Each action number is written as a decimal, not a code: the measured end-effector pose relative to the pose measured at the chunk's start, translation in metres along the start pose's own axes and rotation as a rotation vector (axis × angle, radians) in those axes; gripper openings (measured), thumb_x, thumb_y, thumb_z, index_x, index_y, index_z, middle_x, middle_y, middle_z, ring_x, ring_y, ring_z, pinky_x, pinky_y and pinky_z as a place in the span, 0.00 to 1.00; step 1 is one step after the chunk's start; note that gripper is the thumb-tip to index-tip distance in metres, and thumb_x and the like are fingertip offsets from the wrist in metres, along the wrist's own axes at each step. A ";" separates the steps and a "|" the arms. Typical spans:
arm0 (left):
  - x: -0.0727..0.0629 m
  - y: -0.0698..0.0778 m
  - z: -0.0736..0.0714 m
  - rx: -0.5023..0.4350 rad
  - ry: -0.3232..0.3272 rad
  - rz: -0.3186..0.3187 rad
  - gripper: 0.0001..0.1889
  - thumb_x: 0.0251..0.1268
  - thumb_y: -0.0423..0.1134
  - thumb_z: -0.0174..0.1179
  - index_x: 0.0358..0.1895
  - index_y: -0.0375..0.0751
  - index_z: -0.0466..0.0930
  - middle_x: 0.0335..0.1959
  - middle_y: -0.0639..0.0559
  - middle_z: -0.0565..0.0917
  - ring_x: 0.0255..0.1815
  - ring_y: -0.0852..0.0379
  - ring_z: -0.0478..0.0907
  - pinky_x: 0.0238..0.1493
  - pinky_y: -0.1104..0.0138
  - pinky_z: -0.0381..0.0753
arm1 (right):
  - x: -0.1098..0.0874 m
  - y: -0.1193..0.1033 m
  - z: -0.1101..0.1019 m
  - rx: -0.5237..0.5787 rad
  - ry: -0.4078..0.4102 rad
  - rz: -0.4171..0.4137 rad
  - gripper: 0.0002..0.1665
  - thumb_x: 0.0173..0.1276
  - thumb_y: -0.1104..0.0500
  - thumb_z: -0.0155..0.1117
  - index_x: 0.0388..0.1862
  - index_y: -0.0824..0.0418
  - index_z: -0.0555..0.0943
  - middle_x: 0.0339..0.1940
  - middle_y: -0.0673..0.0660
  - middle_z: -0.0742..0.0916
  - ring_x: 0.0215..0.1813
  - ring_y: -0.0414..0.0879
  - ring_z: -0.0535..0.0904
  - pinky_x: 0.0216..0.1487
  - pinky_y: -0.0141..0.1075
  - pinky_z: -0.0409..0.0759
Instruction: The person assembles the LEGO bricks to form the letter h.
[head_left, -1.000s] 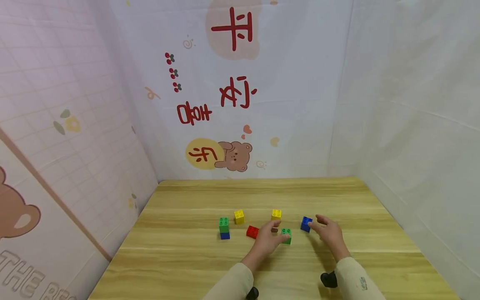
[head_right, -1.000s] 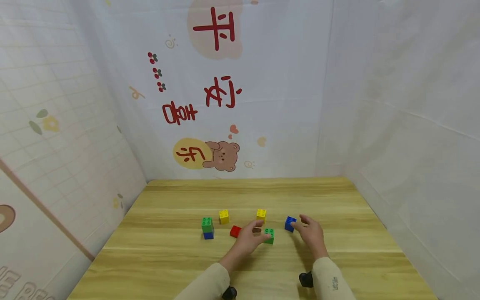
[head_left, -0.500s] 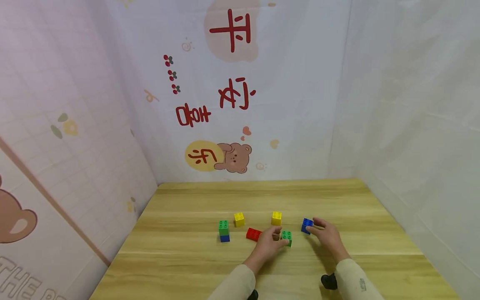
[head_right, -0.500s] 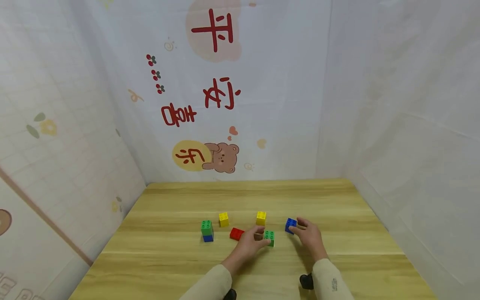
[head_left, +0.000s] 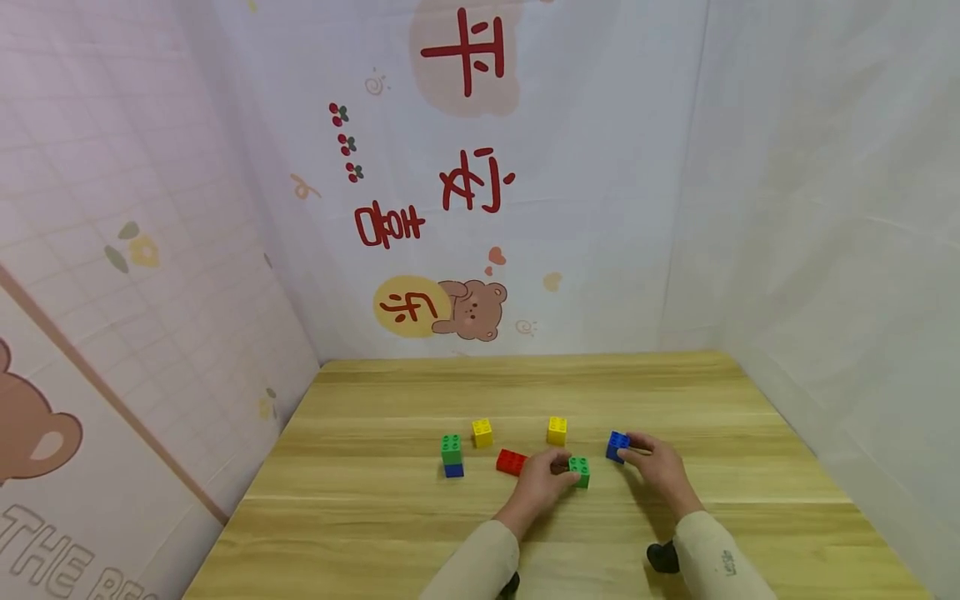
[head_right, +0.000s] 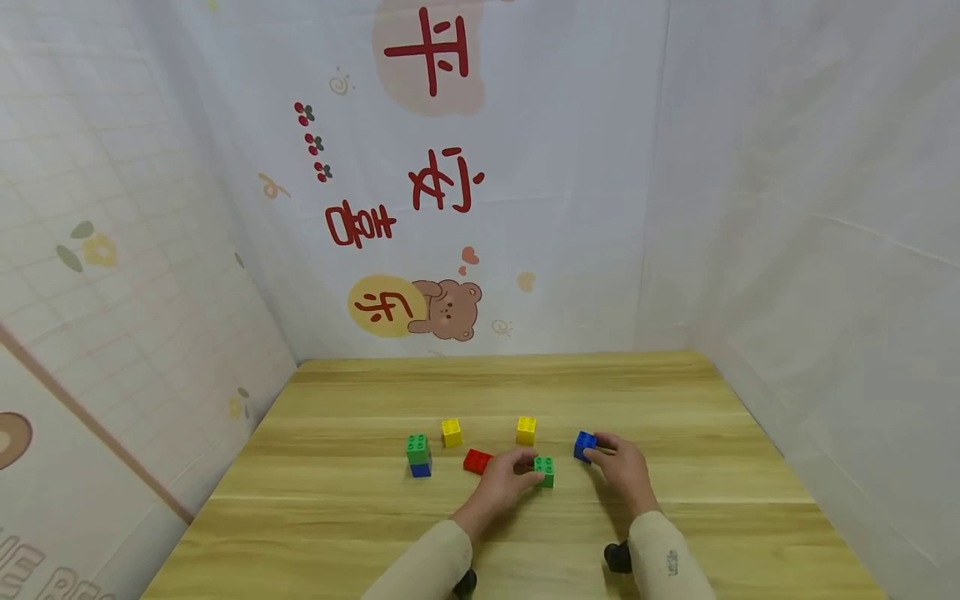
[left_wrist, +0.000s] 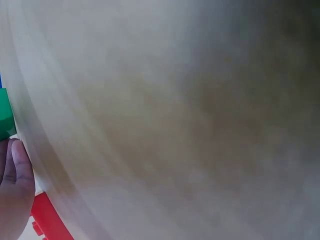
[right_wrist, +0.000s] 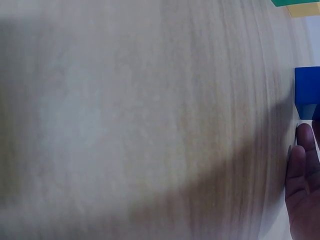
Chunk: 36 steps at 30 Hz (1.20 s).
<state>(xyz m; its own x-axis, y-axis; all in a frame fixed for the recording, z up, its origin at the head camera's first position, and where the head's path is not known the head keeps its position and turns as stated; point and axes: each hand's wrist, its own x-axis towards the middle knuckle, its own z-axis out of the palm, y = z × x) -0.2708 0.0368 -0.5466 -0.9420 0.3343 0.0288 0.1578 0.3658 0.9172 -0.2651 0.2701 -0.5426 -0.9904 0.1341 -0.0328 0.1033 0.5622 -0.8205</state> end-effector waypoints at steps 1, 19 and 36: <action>0.001 0.000 0.000 0.005 -0.001 0.006 0.15 0.63 0.37 0.69 0.52 0.40 0.82 0.44 0.57 0.84 0.44 0.61 0.79 0.49 0.64 0.80 | 0.000 0.000 0.000 -0.002 -0.002 -0.004 0.31 0.74 0.56 0.62 0.68 0.74 0.70 0.63 0.73 0.78 0.64 0.69 0.72 0.61 0.59 0.71; 0.003 0.007 0.000 0.077 -0.044 0.041 0.13 0.65 0.37 0.67 0.51 0.42 0.83 0.44 0.58 0.84 0.43 0.64 0.79 0.48 0.67 0.80 | 0.001 -0.007 -0.011 0.022 -0.078 0.011 0.34 0.74 0.51 0.61 0.71 0.70 0.69 0.66 0.72 0.75 0.65 0.69 0.71 0.57 0.56 0.76; 0.012 0.002 -0.002 0.086 -0.064 0.022 0.11 0.63 0.38 0.69 0.48 0.45 0.85 0.42 0.61 0.84 0.42 0.66 0.79 0.48 0.67 0.80 | 0.000 -0.036 -0.010 0.065 -0.155 -0.103 0.33 0.72 0.48 0.64 0.69 0.65 0.73 0.65 0.67 0.78 0.63 0.65 0.74 0.57 0.56 0.76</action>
<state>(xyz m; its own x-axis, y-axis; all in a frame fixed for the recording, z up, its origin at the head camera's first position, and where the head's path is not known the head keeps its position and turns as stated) -0.2821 0.0395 -0.5434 -0.9175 0.3971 0.0206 0.2058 0.4298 0.8791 -0.2677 0.2577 -0.5078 -0.9982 -0.0518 -0.0300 -0.0007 0.5115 -0.8593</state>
